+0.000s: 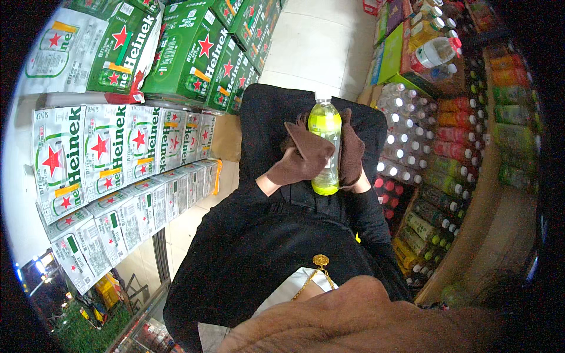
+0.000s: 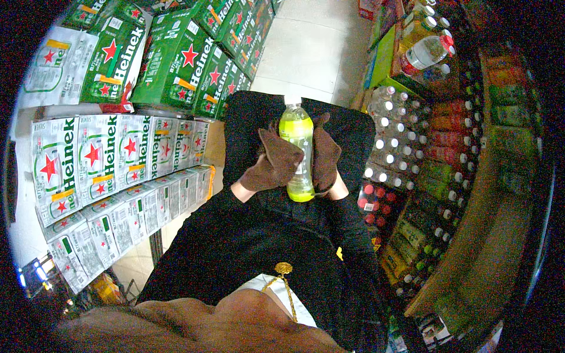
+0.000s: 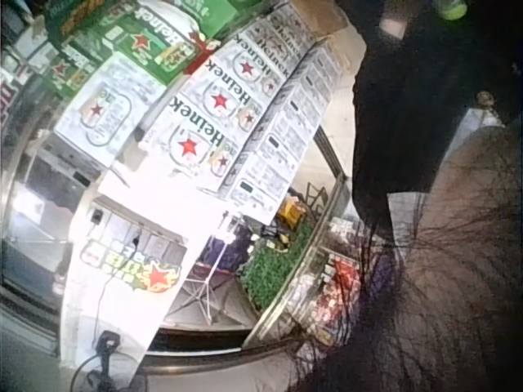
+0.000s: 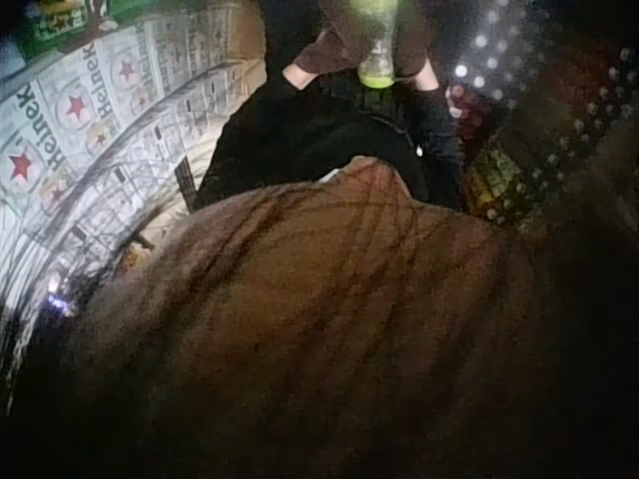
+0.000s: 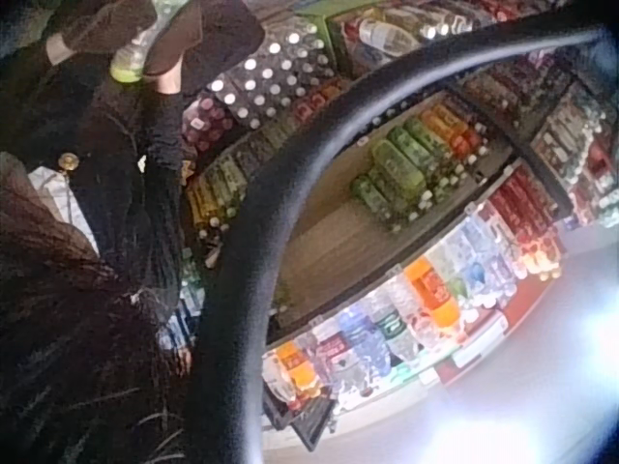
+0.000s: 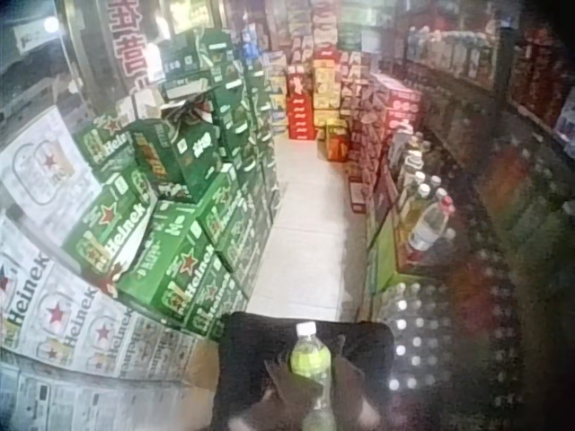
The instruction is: The person wipes a yellow-labeled plastic bottle with a brown cloth, repeatedly rotating and rubbing the bottle. After wiping, the person places the bottle into a glass-door refrigerator.
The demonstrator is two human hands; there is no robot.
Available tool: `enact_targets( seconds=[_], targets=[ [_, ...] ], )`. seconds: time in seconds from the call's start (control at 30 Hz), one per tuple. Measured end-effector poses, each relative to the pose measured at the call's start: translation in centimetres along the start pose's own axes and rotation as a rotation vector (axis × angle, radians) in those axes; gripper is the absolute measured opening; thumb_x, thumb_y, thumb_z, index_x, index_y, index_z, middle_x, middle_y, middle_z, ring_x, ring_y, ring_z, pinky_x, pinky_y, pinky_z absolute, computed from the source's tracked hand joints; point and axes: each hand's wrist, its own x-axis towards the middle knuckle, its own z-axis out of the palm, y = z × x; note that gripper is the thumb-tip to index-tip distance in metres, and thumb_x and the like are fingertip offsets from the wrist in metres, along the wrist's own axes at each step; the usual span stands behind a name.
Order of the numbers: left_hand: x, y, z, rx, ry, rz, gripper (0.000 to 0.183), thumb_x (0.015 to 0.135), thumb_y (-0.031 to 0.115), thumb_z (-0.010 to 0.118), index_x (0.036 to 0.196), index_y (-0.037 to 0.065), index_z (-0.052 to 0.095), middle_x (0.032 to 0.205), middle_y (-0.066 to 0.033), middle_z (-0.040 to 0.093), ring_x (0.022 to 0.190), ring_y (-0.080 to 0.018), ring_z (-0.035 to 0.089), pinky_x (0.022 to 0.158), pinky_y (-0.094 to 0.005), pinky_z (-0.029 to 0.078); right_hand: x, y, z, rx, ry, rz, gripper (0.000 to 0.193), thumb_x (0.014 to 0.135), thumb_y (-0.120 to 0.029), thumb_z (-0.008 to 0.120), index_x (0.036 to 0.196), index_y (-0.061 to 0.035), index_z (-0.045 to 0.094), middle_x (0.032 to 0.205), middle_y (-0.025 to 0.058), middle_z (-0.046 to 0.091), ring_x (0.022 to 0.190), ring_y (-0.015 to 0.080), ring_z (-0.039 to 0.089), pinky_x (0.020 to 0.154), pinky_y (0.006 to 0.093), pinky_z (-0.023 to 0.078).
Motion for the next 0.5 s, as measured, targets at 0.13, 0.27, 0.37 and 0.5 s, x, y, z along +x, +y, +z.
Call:
enact_targets(
  seconds=[0.13, 0.27, 0.37, 0.5],
  targets=[
    [2.6, -4.5, -5.3, -0.482, 0.216, -0.183, 0.034, 0.088, 0.001, 0.053, 0.122, 0.0, 0.053, 0.125, -0.0158, 0.056, 0.115, -0.0312, 0.053, 0.1, -0.038, 0.043, -1.0, -0.5, 0.5, 0.163, 0.006, -0.012, 0.038, 0.1, -0.03, 0.044, 0.128, -0.0069, 0.051, 0.096, 0.0129, 0.065, 0.082, 0.0165, 0.061, 0.075, 0.0323, 0.051],
    [3.6, -6.0, -4.8, -1.56, 0.503, -0.467, 0.03, 0.083, -0.003, 0.059, 0.113, 0.002, 0.058, 0.111, -0.016, 0.058, 0.107, -0.0336, 0.055, 0.096, -0.0394, 0.044, -2.9, -1.1, 1.0, 0.341, -0.017, 0.002, 0.037, 0.098, -0.028, 0.047, 0.127, -0.0058, 0.051, 0.097, 0.0128, 0.065, 0.084, 0.0172, 0.061, 0.077, 0.0327, 0.05],
    [3.4, -5.1, -6.1, -1.18, 0.229, -0.311, 0.029, 0.08, 0.0, 0.06, 0.108, 0.0, 0.059, 0.109, -0.0169, 0.059, 0.104, -0.0329, 0.057, 0.097, -0.042, 0.043, -2.2, 0.0, 0.0, 0.344, 0.049, 0.063, 0.037, 0.096, -0.027, 0.049, 0.126, -0.0051, 0.051, 0.097, 0.0128, 0.064, 0.086, 0.0178, 0.061, 0.079, 0.0329, 0.05],
    [3.3, -4.1, -9.5, -0.944, 0.081, -0.214, 0.022, 0.079, 0.005, 0.058, 0.099, -0.002, 0.06, 0.099, -0.0193, 0.063, 0.097, -0.0377, 0.06, 0.102, -0.0538, 0.038, -0.3, 1.1, -0.4, 0.262, 0.075, 0.081, 0.037, 0.094, -0.024, 0.052, 0.125, -0.004, 0.05, 0.098, 0.0127, 0.064, 0.088, 0.0185, 0.06, 0.08, 0.0333, 0.049]
  ],
)
